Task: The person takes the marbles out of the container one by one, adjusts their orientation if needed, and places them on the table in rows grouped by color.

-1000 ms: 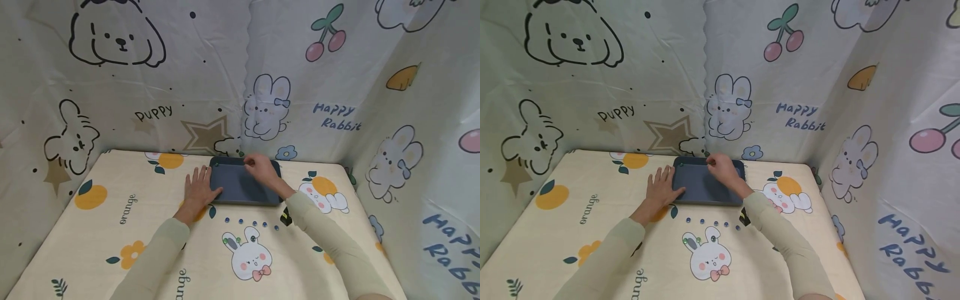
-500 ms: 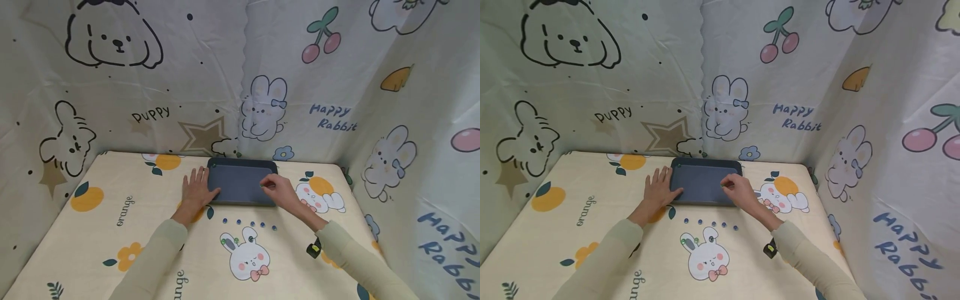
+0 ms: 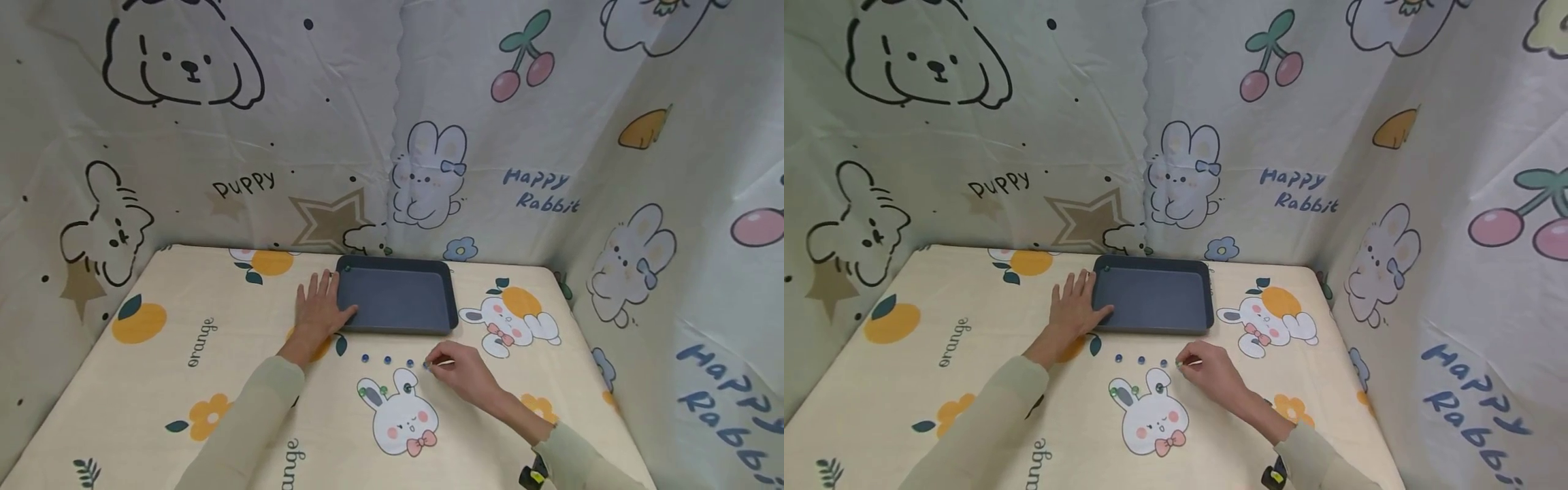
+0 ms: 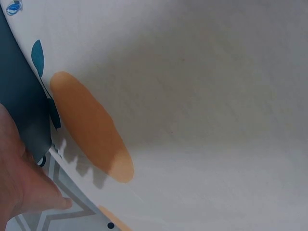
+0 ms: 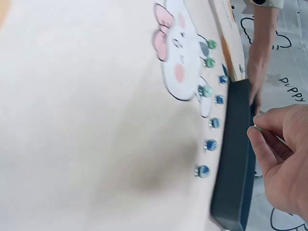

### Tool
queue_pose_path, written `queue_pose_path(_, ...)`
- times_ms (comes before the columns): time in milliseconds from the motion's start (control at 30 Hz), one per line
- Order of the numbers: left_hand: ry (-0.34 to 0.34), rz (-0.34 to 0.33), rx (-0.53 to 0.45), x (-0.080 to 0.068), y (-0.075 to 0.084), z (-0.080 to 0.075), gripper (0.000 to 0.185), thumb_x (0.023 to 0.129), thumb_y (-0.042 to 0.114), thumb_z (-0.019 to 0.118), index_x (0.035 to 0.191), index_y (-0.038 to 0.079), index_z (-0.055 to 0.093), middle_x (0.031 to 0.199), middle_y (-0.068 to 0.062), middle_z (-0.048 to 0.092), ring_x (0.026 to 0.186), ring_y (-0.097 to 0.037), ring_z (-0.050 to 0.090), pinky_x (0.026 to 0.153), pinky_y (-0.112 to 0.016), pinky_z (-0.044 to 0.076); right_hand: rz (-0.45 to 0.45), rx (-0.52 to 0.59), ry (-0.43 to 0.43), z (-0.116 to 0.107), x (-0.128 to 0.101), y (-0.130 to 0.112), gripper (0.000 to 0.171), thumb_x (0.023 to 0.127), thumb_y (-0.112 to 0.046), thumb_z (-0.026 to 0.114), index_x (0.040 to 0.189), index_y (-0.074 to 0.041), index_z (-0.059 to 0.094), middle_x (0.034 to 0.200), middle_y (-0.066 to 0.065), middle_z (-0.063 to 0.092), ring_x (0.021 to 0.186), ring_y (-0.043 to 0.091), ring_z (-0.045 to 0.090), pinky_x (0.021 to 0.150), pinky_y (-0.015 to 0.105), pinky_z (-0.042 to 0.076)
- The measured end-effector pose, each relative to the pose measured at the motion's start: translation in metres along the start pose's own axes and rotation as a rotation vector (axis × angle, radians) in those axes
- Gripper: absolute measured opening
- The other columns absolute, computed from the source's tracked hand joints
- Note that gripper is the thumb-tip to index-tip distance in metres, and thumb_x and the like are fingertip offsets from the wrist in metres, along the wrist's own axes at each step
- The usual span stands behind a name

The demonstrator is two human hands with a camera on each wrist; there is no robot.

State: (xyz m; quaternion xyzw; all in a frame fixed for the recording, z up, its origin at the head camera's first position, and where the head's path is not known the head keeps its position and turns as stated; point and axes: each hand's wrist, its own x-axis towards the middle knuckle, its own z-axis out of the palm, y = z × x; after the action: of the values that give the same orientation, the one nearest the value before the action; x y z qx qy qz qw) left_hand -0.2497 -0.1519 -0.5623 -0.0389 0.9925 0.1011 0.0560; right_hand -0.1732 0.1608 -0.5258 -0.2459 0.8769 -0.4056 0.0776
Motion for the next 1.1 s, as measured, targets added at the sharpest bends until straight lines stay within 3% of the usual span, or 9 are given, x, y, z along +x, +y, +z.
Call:
queue_pose_path(300,0.01,0.007,-0.022,0.001,-0.001,-0.001,0.095,0.094,0.063,0.054,0.16,0.008,0.015,0.165,-0.016,0.011,0.151,-0.038,0.005,0.118,-0.058,0.003,-0.007,-0.056,-0.048,0.019,-0.018,0.01,0.018,0.084,0.007,0.073,0.092,-0.01,0.073,0.094,-0.004,0.07,0.084,0.01,0.065,0.075,0.022,0.057)
queue_pose_path(700,0.004,0.002,-0.023,0.002,-0.002,0.002,0.095,0.094,0.064,0.052,0.161,0.009,0.013,0.166,-0.016,0.009,0.151,-0.037,0.004,0.118,-0.058,0.002,-0.003,-0.168,-0.113,0.027,-0.015,0.014,0.018,0.085,0.005,0.072,0.092,-0.012,0.073,0.095,-0.002,0.07,0.083,0.008,0.064,0.073,0.021,0.055)
queue_pose_path(1100,-0.003,-0.002,-0.016,0.0,0.0,-0.001,0.094,0.095,0.063,0.051,0.161,0.009,0.011,0.166,-0.016,0.01,0.151,-0.037,0.004,0.118,-0.058,0.002,0.01,-0.244,-0.119,0.028,-0.014,0.021,0.019,0.085,0.003,0.073,0.092,-0.015,0.074,0.093,-0.005,0.07,0.081,0.005,0.062,0.072,0.022,0.055)
